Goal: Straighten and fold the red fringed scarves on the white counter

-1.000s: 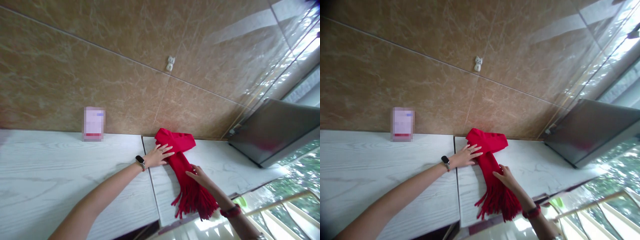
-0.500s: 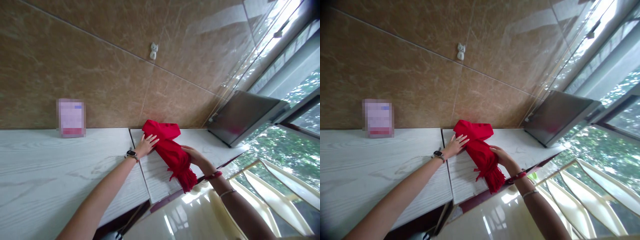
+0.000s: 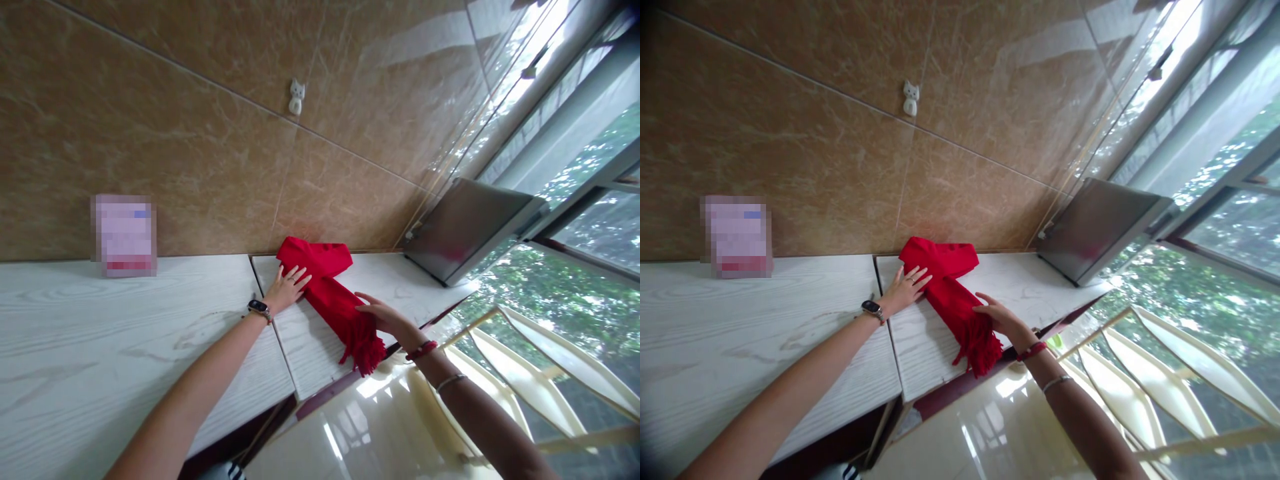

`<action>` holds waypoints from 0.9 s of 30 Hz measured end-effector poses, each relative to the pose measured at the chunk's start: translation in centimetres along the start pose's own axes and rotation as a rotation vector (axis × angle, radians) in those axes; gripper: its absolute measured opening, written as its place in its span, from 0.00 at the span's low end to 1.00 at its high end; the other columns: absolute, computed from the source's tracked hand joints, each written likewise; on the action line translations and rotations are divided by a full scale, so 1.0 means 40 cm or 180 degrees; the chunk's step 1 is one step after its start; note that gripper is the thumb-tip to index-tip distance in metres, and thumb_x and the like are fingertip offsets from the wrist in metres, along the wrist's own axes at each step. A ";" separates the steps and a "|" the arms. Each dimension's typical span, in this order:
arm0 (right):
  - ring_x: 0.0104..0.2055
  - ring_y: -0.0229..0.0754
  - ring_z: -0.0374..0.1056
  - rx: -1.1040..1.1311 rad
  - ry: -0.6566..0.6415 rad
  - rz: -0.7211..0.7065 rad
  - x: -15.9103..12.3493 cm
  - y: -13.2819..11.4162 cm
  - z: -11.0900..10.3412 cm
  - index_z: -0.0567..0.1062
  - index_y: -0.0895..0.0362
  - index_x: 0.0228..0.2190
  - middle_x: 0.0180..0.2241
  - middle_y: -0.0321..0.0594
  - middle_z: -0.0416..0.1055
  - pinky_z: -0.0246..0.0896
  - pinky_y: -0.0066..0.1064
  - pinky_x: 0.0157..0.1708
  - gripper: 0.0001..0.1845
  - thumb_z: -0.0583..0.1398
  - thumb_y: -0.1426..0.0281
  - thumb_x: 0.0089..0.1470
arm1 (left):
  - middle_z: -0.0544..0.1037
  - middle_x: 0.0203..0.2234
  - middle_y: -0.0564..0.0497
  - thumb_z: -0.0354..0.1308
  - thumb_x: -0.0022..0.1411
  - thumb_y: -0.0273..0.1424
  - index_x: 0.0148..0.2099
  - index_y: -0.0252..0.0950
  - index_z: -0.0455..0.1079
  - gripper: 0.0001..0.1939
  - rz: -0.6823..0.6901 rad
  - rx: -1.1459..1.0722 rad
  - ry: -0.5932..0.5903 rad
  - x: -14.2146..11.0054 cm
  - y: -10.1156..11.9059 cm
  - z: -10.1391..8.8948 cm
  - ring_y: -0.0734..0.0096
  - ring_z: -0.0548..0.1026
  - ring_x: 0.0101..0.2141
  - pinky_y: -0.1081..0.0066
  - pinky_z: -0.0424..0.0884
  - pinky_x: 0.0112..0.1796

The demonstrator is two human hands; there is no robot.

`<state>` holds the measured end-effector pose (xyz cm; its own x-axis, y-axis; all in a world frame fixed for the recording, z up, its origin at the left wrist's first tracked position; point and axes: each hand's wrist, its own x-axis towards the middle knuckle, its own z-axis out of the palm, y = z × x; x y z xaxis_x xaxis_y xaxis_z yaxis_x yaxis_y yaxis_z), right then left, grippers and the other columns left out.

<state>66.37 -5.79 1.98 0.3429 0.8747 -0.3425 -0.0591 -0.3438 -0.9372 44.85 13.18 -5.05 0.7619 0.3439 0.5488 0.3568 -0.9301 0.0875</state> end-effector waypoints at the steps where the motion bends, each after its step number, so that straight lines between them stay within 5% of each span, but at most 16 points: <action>1: 0.26 0.36 0.69 -0.0027 0.0028 -0.0041 -0.005 -0.012 -0.007 0.55 0.57 0.56 0.30 0.37 0.75 0.68 0.30 0.30 0.38 0.61 0.74 0.44 | 0.56 0.59 0.47 0.48 0.61 0.29 0.60 0.45 0.53 0.25 -0.0002 0.0018 -0.0001 0.001 0.002 0.000 0.57 0.51 0.59 0.47 0.38 0.55; 5: 0.28 0.38 0.70 -0.0323 -0.0069 -0.0331 -0.020 -0.041 -0.042 0.60 0.53 0.53 0.31 0.36 0.75 0.67 0.28 0.27 0.33 0.61 0.70 0.44 | 0.58 0.58 0.45 0.48 0.62 0.29 0.60 0.43 0.53 0.25 0.0038 0.0172 0.0038 0.003 0.009 0.000 0.55 0.52 0.58 0.45 0.40 0.54; 10: 0.28 0.38 0.70 -0.0691 -0.0072 -0.0126 -0.011 0.027 -0.035 0.67 0.56 0.44 0.30 0.35 0.74 0.67 0.27 0.29 0.27 0.63 0.71 0.38 | 0.58 0.58 0.46 0.48 0.62 0.31 0.60 0.46 0.54 0.24 0.0092 0.0466 0.0102 0.002 0.018 -0.006 0.54 0.53 0.58 0.44 0.44 0.54; 16: 0.32 0.38 0.70 -0.0382 0.0283 -0.0493 -0.028 0.056 -0.005 0.65 0.55 0.44 0.32 0.35 0.73 0.65 0.28 0.33 0.31 0.66 0.71 0.34 | 0.54 0.60 0.51 0.50 0.61 0.31 0.61 0.52 0.49 0.27 0.0652 0.0537 0.0106 0.000 0.045 -0.024 0.59 0.50 0.59 0.46 0.43 0.54; 23: 0.27 0.37 0.68 -0.0216 -0.0250 -0.0325 -0.065 0.033 0.005 0.67 0.55 0.44 0.29 0.36 0.73 0.65 0.28 0.28 0.26 0.63 0.71 0.39 | 0.57 0.58 0.50 0.50 0.61 0.31 0.59 0.48 0.54 0.24 0.0536 0.0523 -0.0001 0.000 0.041 -0.013 0.55 0.52 0.58 0.45 0.44 0.53; 27: 0.24 0.36 0.67 -0.0425 -0.0009 -0.0132 -0.055 0.075 -0.004 0.62 0.55 0.47 0.26 0.32 0.71 0.64 0.27 0.24 0.31 0.62 0.74 0.37 | 0.56 0.59 0.52 0.49 0.61 0.31 0.59 0.49 0.53 0.24 0.0842 0.0380 -0.0058 0.000 0.054 -0.019 0.59 0.50 0.59 0.47 0.40 0.55</action>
<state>65.57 -8.80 -0.05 0.3399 0.8901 -0.3038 0.0804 -0.3494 -0.9335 45.19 11.07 -4.23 0.8462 0.0947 0.5244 0.2047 -0.9664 -0.1558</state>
